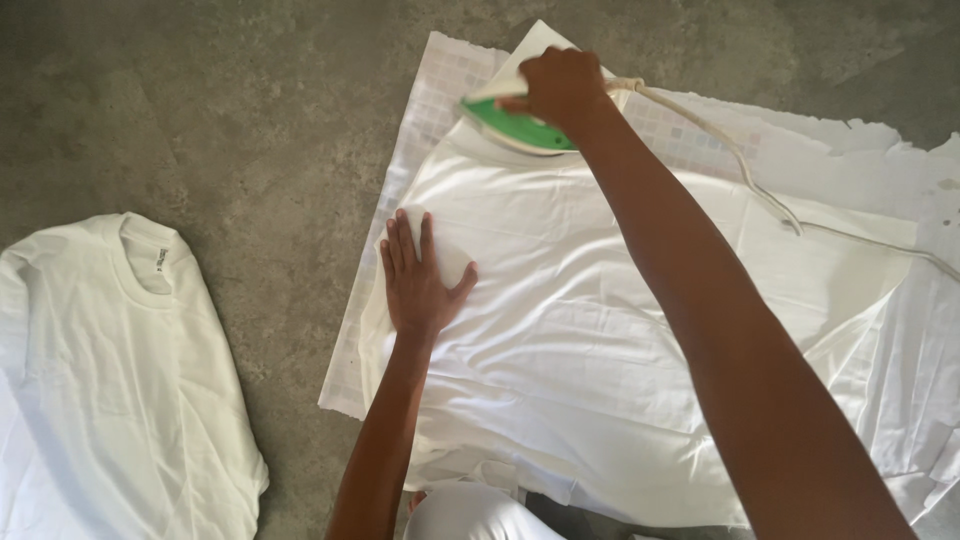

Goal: The person sits on the floor and irons a white shirt laid out on a patterned cloth. They use a green iron to smooth the fabric, repeatedly adjusting the shirt's position and sleeves to ensure even coverage.

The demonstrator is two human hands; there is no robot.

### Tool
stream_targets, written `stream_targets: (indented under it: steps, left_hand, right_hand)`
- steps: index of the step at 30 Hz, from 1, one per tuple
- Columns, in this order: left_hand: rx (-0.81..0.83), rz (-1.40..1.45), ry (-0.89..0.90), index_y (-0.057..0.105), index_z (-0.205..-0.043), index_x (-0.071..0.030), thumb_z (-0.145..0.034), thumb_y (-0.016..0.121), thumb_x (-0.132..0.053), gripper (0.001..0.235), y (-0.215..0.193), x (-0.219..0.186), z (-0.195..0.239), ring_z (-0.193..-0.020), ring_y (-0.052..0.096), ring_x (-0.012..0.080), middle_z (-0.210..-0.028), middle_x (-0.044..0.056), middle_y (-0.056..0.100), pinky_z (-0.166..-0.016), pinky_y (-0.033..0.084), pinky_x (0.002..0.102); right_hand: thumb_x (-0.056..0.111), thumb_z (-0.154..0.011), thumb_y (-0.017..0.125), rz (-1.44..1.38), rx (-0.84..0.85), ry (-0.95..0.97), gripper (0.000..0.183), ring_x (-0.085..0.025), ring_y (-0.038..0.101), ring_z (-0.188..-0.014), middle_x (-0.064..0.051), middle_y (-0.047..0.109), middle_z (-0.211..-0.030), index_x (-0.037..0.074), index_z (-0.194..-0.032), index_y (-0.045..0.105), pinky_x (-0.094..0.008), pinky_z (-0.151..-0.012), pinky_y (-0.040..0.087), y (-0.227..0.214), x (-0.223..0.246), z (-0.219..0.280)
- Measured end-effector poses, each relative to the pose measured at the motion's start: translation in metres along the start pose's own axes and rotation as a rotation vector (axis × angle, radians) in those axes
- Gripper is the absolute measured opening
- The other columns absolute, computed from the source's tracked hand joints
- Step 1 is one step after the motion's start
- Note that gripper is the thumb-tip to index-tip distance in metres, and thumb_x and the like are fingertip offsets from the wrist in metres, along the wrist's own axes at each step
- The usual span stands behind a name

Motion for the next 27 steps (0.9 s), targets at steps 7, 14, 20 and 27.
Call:
stream_targets:
  steps: [7, 14, 20, 27]
  left_hand:
    - [0.086, -0.016, -0.038, 0.022, -0.168, -0.012, -0.09, 0.061, -0.064, 0.101, -0.001, -0.001, -0.003, -0.162, 0.007, 0.0407, -0.175, 0.024, 0.009, -0.132, 0.008, 0.054]
    - [0.001, 0.002, 0.005, 0.028, -0.166, -0.011, -0.089, 0.067, -0.06, 0.1, -0.001, 0.001, -0.001, -0.161, 0.015, 0.0447, -0.173, 0.027, 0.015, -0.131, 0.014, 0.058]
    - [0.005, 0.011, 0.018, 0.027, -0.167, -0.011, -0.09, 0.066, -0.06, 0.1, 0.001, 0.002, -0.001, -0.161, 0.012, 0.0448, -0.173, 0.027, 0.013, -0.131, 0.012, 0.059]
    - [0.041, -0.122, -0.017, 0.033, -0.167, -0.012, -0.086, 0.058, -0.069, 0.102, 0.001, 0.001, -0.001, -0.159, 0.024, 0.0447, -0.171, 0.028, 0.025, -0.13, 0.017, 0.058]
  right_hand:
    - [0.075, -0.105, 0.054, -0.183, 0.069, 0.193, 0.074, -0.045, 0.066, -0.107, -0.027, 0.065, -0.122, 0.005, -0.124, 0.07, -0.058, -0.084, 0.055, -0.015, -0.034, 0.023]
    - [0.082, -0.098, 0.054, -0.076, 0.091, 0.067, 0.072, -0.034, 0.068, -0.091, -0.011, 0.07, -0.099, 0.014, -0.105, 0.077, -0.048, -0.072, 0.054, -0.015, -0.047, 0.056]
    - [0.081, -0.099, 0.05, 0.046, 0.103, 0.107, 0.07, -0.035, 0.071, -0.086, -0.012, 0.073, -0.091, 0.016, -0.108, 0.077, -0.048, -0.067, 0.055, -0.03, -0.078, 0.126]
    - [0.092, -0.093, 0.041, -0.066, 0.125, 0.268, 0.085, -0.049, 0.075, -0.104, -0.026, 0.076, -0.108, 0.024, -0.132, 0.074, -0.057, -0.085, 0.059, -0.008, -0.108, 0.257]
Point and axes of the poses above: each hand's wrist, its own z-axis away from the middle knuckle, its own y-axis out of the palm, x = y × z, the point moved 3 cm from there along -z, towards the middle knuckle
